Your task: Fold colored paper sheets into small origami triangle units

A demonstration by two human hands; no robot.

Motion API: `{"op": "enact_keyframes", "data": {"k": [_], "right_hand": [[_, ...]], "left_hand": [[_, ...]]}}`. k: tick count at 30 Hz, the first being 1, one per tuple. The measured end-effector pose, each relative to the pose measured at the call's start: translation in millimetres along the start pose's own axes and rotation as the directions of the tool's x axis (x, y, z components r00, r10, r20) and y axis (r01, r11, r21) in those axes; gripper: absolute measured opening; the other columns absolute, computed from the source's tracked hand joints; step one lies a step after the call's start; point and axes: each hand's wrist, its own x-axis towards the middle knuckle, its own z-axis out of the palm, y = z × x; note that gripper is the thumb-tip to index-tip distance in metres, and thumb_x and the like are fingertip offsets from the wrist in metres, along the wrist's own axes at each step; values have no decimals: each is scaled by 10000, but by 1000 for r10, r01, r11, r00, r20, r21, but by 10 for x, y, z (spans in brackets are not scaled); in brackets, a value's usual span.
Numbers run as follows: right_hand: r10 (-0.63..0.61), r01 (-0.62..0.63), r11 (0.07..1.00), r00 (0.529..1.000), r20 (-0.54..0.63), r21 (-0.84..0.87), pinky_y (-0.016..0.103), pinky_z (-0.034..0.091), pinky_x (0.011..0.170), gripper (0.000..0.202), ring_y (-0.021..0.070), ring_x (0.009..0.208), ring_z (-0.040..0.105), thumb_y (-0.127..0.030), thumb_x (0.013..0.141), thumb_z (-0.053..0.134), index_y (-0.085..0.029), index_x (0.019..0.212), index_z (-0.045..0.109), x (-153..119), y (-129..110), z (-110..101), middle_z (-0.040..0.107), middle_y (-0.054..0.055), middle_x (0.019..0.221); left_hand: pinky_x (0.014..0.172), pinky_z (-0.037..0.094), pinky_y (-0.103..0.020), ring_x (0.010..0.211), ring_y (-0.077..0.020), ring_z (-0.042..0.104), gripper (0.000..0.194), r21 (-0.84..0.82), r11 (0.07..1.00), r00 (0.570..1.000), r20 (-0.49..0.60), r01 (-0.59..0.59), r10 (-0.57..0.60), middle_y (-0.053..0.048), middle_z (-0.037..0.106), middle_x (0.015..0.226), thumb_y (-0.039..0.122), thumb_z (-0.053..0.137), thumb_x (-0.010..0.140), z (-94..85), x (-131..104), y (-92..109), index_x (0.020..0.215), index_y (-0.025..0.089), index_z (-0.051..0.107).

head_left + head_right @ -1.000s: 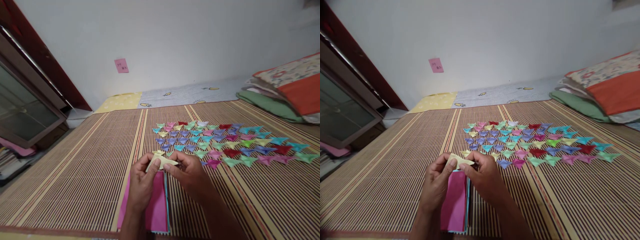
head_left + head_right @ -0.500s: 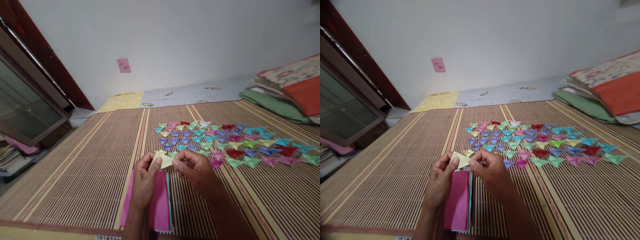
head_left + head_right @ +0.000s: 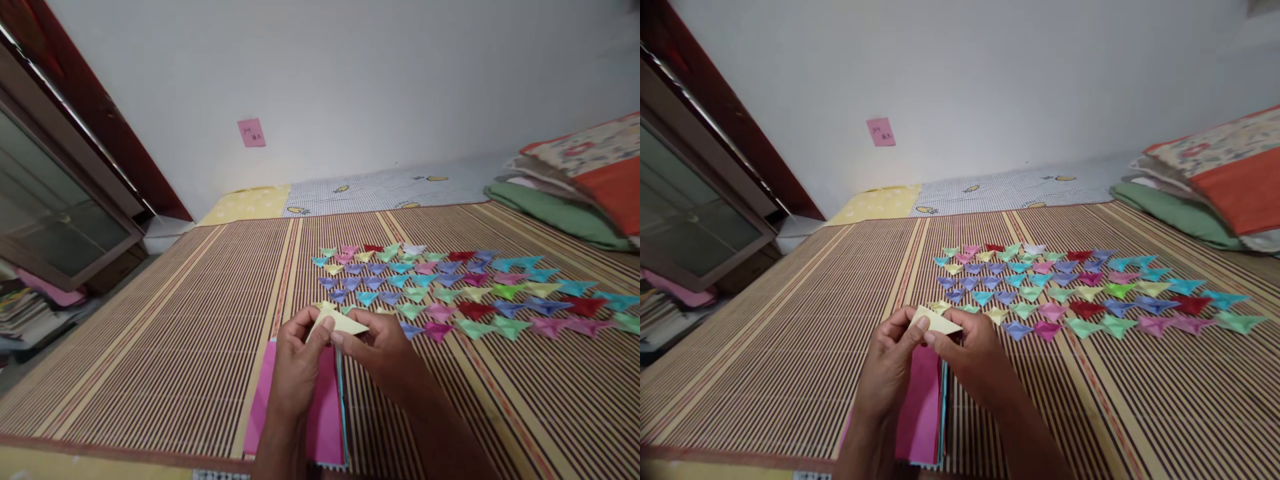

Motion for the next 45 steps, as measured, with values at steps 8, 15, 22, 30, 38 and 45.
{"op": "enact_keyframes", "data": {"k": [8,15,22,30,38,45], "right_hand": [[-34,28,999,990,135,42,285,451,653,272,155,651,577,-342,947,557,-184,769,689,-24,22,-111,664,10,691],[-37,35,998,997,-61,-44,285,437,646,167,162,698,570,-361,873,677,-200,874,722,-11,-38,-192,640,-8,739],[-105,104,994,975,-195,-18,262,387,579,204,138,607,482,-319,887,646,-202,721,633,-18,-33,-86,534,-39,635],[-63,94,992,952,-298,89,251,363,517,232,133,556,468,-393,874,659,-208,746,603,-6,27,-117,537,-37,625],[-43,90,988,941,-336,126,250,396,512,222,135,547,508,-386,872,678,-210,754,612,5,33,-130,574,-32,625],[-106,134,990,896,-431,34,275,464,577,169,157,606,570,-338,869,678,-212,765,635,1,-17,-37,625,-11,659]], "left_hand": [[649,407,-245,653,-133,498,256,19,1000,999,35,2,-2,21,561,674,306,688,918,-43,11,14,719,177,592],[611,353,-250,650,-137,435,300,291,956,995,101,-27,-3,23,502,671,360,659,927,23,-15,106,702,175,586],[597,350,-255,631,-140,442,283,345,938,997,78,-9,-20,21,518,641,345,714,869,108,-22,69,672,169,612],[671,418,-280,693,-167,528,218,179,983,998,54,26,-37,-14,600,694,336,767,833,29,-14,28,715,166,700],[794,456,-297,796,-186,598,261,158,987,987,159,-22,-3,-44,693,798,350,603,976,-2,-6,98,886,176,775],[741,489,-291,748,-185,637,223,74,995,997,32,72,-74,-53,726,774,377,745,868,91,1,44,857,156,780]]}}
